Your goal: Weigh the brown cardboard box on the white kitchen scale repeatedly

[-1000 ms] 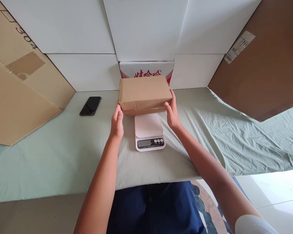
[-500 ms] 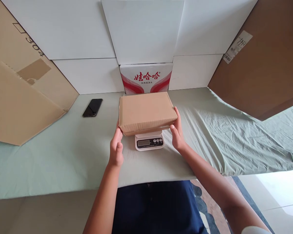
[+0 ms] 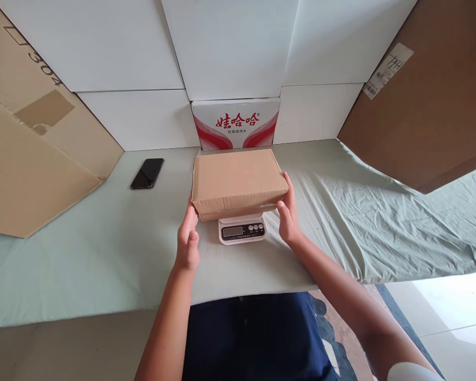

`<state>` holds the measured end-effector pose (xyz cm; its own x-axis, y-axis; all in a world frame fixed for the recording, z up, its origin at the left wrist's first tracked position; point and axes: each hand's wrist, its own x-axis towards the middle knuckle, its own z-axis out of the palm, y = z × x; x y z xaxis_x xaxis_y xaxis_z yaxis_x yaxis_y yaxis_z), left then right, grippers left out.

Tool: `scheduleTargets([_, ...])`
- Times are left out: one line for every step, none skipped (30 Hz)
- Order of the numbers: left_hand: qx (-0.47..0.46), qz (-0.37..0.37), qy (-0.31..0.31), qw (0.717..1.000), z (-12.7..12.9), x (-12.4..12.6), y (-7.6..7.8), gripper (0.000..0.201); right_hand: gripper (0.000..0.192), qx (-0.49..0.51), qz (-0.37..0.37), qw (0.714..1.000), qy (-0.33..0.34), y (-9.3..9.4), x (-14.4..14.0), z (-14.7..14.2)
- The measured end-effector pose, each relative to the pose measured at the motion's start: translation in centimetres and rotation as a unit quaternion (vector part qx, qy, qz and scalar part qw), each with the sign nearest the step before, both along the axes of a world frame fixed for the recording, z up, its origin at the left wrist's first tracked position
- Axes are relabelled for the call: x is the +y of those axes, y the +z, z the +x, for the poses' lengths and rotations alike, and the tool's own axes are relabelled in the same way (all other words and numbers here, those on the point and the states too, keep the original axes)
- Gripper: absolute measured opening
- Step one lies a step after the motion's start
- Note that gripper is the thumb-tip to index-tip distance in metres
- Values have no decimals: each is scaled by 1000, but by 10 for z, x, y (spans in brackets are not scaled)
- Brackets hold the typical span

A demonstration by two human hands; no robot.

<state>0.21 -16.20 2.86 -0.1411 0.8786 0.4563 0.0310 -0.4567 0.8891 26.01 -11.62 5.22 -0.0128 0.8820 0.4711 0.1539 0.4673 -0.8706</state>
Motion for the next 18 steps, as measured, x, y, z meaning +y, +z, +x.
scheduleTargets([1, -3, 1, 1000, 0, 0, 0, 91, 80, 4, 0, 1000, 0, 1, 0, 0])
scheduleTargets([1, -6, 1, 1000, 0, 0, 1, 92, 80, 7, 0, 1000, 0, 1, 0, 0])
scheduleTargets([1, -8, 2, 1000, 0, 0, 1, 92, 80, 9, -1, 1000, 0, 1, 0, 0])
scheduleTargets([1, -9, 1, 1000, 0, 0, 1, 92, 79, 8, -1, 1000, 1, 1, 1, 0])
scheduleTargets([2, -9, 0, 1000, 1, 0, 2, 91, 79, 4, 0, 1000, 1, 1, 1, 0])
scheduleTargets([1, -9, 0, 1000, 1, 0, 2, 91, 78, -1, 2, 1000, 1, 1, 1, 0])
scheduleTargets([1, -8, -1, 1000, 1, 0, 2, 91, 77, -5, 4, 1000, -1, 0, 1, 0])
scheduleTargets([0, -7, -1, 1000, 1, 0, 2, 90, 77, -9, 6, 1000, -4, 0, 1, 0])
scheduleTargets([0, -6, -3, 1000, 1, 0, 2, 90, 77, -10, 8, 1000, -6, 0, 1, 0])
scheduleTargets([-2, -5, -4, 1000, 1, 0, 2, 89, 77, -9, 10, 1000, -8, 0, 1, 0])
scheduleTargets([-4, -3, -7, 1000, 1, 1, 2, 88, 77, -8, 11, 1000, -9, -1, 1, 0])
scheduleTargets([-5, -1, -9, 1000, 1, 1, 2, 87, 78, -8, 11, 1000, -9, -1, 1, 0])
scheduleTargets([-6, 2, -12, 1000, 0, 1, 1, 87, 78, -9, 11, 1000, -9, -1, 1, 0])
scheduleTargets([-6, 4, -14, 1000, 0, 1, 1, 86, 78, -11, 11, 1000, -10, -2, 1, 0])
scheduleTargets([-6, 5, -15, 1000, 0, 1, 1, 86, 77, -12, 9, 1000, -11, -2, 1, 0])
scheduleTargets([-6, 6, -15, 1000, 0, 1, 1, 86, 77, -12, 8, 1000, -14, -2, 1, -1])
scheduleTargets([-5, 5, -15, 1000, 1, 1, 2, 87, 78, -11, 6, 1000, -17, -2, 0, -1])
scheduleTargets([-4, 4, -15, 1000, 1, 1, 2, 87, 78, -9, 3, 1000, -20, -1, 0, -1])
